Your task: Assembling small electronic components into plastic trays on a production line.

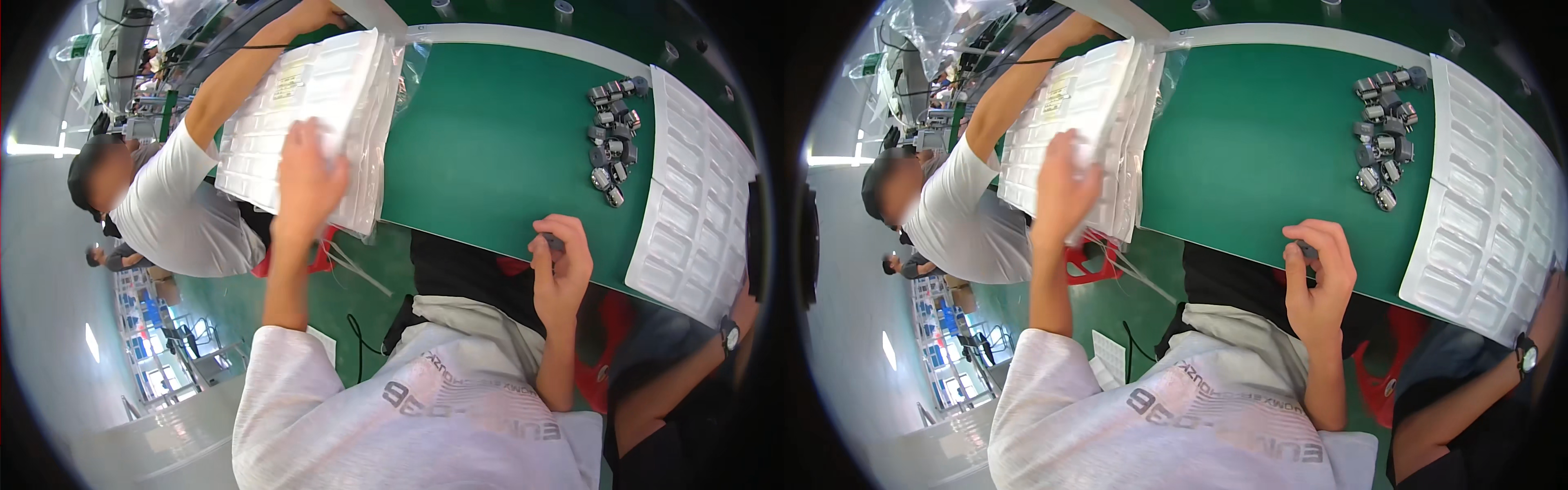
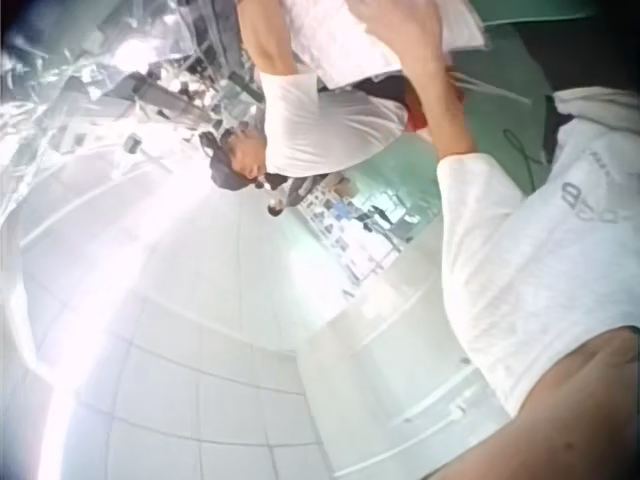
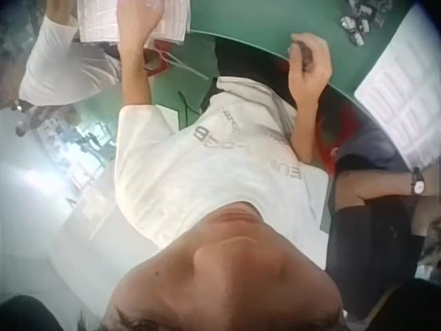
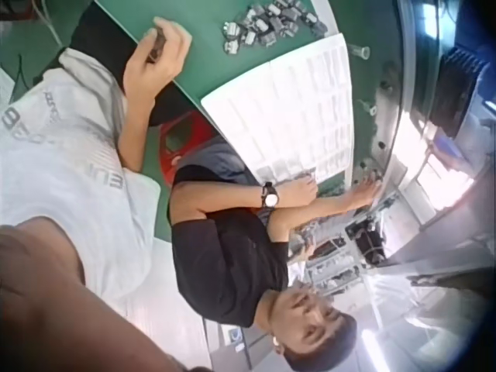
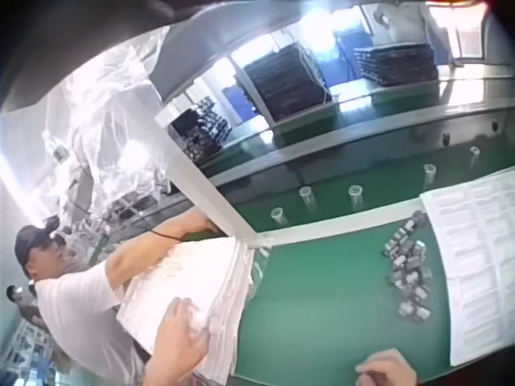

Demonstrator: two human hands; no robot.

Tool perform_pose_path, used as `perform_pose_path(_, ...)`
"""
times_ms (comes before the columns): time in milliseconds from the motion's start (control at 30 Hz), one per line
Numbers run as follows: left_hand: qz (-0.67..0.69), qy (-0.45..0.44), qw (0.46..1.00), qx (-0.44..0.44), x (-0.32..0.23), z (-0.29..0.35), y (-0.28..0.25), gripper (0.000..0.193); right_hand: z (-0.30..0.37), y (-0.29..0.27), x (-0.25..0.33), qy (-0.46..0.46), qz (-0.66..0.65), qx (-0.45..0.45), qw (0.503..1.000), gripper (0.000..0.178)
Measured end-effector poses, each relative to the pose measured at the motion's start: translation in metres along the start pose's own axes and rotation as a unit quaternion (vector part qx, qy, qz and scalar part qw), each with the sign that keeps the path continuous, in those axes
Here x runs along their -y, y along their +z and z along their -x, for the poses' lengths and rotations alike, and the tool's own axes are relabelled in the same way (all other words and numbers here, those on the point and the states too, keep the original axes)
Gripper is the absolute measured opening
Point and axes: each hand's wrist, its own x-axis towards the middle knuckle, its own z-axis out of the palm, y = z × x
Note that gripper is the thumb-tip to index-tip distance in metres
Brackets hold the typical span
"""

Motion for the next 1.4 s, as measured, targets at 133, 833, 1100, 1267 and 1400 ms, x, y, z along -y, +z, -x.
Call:
perform_pose_path(133, -0.033, -0.11, 0.993, 0.006, -0.029, -0.007, 0.025, 0.067, 0.001, -0.004, 0.001, 0.024, 0.021, 0.014, 0.999, 0.019)
perform_pose_path(833, 0.097, -0.136, 0.982, 0.092, 0.02, -0.05, -0.039, 0.071, -0.006, -0.012, 0.001, -0.003, 0.004, 0.028, 1.0, 0.016)
perform_pose_path(1100, 0.213, -0.219, 0.947, 0.095, 0.03, -0.054, -0.073, 0.065, -0.003, -0.017, -0.004, -0.016, 0.024, 0.071, 0.997, 0.016)
perform_pose_path(1267, 0.282, -0.24, 0.924, 0.097, 0.026, -0.047, -0.082, 0.058, -0.001, -0.014, -0.003, -0.014, 0.029, 0.069, 0.997, 0.016)
perform_pose_path(1400, 0.333, -0.254, 0.905, 0.078, 0.04, -0.041, -0.087, 0.055, -0.002, -0.013, -0.002, -0.011, 0.035, 0.068, 0.997, 0.017)
